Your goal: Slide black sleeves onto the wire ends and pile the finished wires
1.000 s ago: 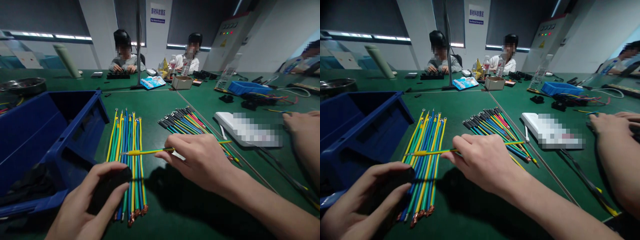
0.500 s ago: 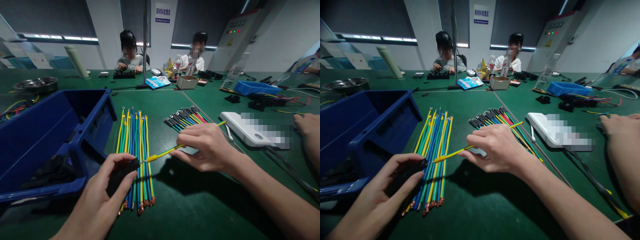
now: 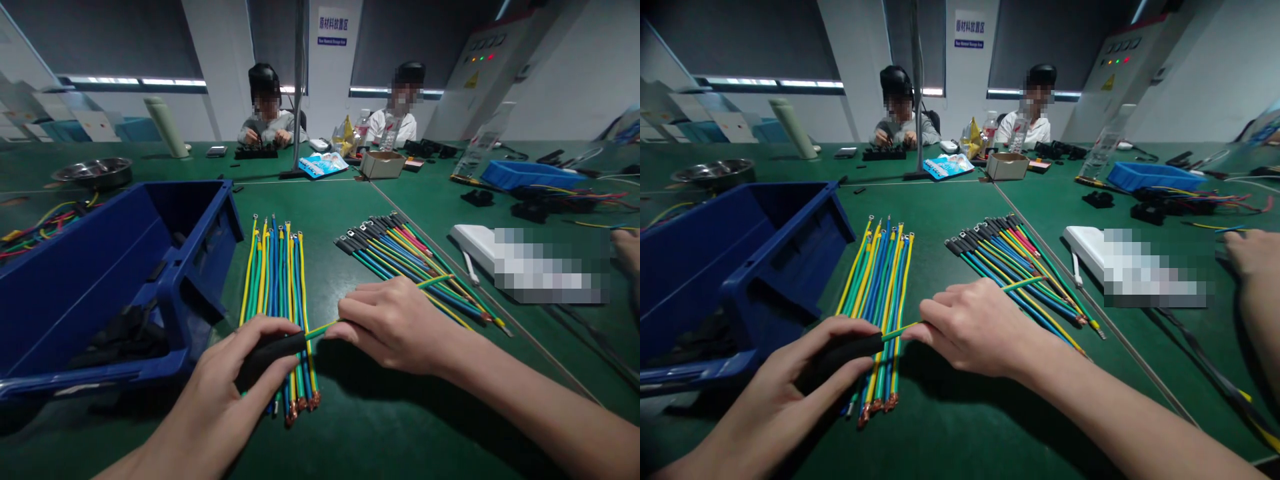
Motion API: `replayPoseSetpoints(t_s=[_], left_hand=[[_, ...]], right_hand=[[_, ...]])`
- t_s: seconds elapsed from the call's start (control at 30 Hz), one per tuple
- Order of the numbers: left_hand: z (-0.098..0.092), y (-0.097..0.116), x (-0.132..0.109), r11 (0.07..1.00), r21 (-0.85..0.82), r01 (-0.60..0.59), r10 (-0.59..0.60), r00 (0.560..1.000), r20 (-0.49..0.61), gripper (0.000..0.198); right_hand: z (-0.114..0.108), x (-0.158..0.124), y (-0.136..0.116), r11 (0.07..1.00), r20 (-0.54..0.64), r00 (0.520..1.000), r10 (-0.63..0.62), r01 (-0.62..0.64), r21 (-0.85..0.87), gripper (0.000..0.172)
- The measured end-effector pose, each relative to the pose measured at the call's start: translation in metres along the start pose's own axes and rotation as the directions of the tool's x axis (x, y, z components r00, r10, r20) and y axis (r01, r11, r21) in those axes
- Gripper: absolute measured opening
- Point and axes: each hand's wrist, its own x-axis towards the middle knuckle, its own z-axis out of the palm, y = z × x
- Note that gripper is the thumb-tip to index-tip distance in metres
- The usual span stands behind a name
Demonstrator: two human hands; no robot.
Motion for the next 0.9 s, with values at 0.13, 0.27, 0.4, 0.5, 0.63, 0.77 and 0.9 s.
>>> replayPoseSetpoints(t_s=[0.13,0.27,0.4,0.5,0.63,0.77,0.9], left_hand=[[0.003,-0.008,-0.004,0.997,0.071,-0.009,0.01,1.0,-0.008,0.035],[0.006,-0.012,-0.004,0.998,-0.007,0.055,-0.055,0.991,-0.122,0.058],[0.005,-0.012,-0.004,0.996,-0.003,0.091,-0.091,0.99,-0.108,0.045],[0.002,-0.013,-0.008,0.991,0.041,0.128,-0.126,0.991,-0.054,0.039],[0.0,-0.013,-0.01,0.986,0.031,0.164,-0.162,0.985,-0.054,0.037],[-0.001,-0.008,-0.009,0.984,0.025,0.178,-0.178,0.984,0.003,0.032],[-0.004,-0.006,-0.008,0.979,-0.002,0.202,-0.202,0.979,0.035,0.031]], right_hand=[[0.005,0.001,-0.002,1.0,-0.028,0.999,-0.025,0.026,0.013,0.046],[-0.001,-0.002,0.008,1.0,-0.091,0.996,0.002,-0.002,0.0,0.04],[-0.009,-0.005,0.02,0.997,-0.172,0.983,0.061,-0.069,-0.037,0.037],[-0.011,-0.005,0.021,0.995,-0.192,0.979,0.064,-0.077,-0.064,0.037],[-0.01,-0.004,0.019,0.996,-0.173,0.984,0.038,-0.051,-0.072,0.037],[-0.009,-0.005,0.018,0.996,-0.187,0.982,0.041,-0.056,-0.071,0.038],[-0.007,-0.003,0.018,0.999,-0.146,0.989,0.033,-0.038,-0.034,0.04]])
